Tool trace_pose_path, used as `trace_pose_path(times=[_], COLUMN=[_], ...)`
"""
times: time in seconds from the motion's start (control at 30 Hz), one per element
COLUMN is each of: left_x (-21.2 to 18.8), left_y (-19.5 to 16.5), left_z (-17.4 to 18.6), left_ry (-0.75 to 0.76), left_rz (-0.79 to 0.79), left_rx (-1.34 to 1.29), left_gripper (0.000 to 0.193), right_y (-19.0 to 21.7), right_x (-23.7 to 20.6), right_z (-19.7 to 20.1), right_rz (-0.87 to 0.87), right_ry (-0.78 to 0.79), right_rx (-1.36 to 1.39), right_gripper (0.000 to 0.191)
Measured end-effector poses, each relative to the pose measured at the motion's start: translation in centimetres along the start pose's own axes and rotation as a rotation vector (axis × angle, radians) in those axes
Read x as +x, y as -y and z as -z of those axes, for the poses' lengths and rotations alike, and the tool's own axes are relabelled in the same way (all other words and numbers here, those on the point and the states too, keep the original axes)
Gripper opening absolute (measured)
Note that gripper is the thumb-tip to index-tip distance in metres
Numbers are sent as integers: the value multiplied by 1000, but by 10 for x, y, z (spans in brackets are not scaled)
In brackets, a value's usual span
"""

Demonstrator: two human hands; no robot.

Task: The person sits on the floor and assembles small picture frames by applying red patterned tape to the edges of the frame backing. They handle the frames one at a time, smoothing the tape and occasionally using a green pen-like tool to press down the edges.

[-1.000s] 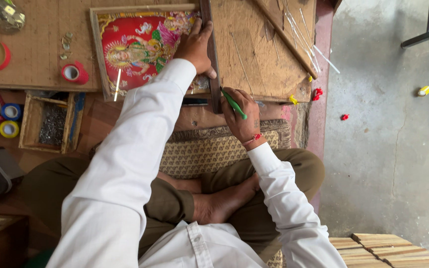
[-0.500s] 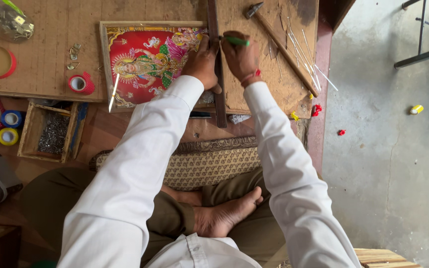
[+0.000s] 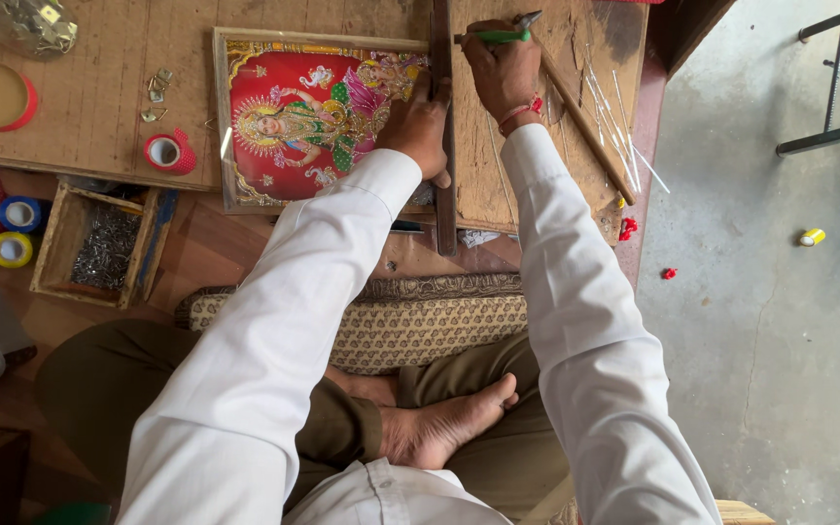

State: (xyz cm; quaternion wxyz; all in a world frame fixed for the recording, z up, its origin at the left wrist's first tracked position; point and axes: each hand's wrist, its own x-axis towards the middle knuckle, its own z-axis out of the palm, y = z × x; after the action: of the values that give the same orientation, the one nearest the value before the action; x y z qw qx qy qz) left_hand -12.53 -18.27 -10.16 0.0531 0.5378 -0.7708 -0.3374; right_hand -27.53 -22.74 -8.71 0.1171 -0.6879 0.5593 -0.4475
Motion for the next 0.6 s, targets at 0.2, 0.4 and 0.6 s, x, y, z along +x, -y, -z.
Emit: trace_pose_path(times=[0.2,0.4,0.6], left_x=[0,-1,-1], left_y=[-1,-2,-2], left_z=[1,3,1], left_ry=[-2,5,-9], left_rz=[3,2,-10], left_rx=[20,-22,-13], left_gripper=[143,143,144], right_y=[-6,-7,5], right_x=[-4,1,5], right_z=[-10,-13,-9], right_rz=[-10,89,140], right_ry=[-36,-38,-34], right_rx=[-86,-74,-102], right_gripper=[16,16,15])
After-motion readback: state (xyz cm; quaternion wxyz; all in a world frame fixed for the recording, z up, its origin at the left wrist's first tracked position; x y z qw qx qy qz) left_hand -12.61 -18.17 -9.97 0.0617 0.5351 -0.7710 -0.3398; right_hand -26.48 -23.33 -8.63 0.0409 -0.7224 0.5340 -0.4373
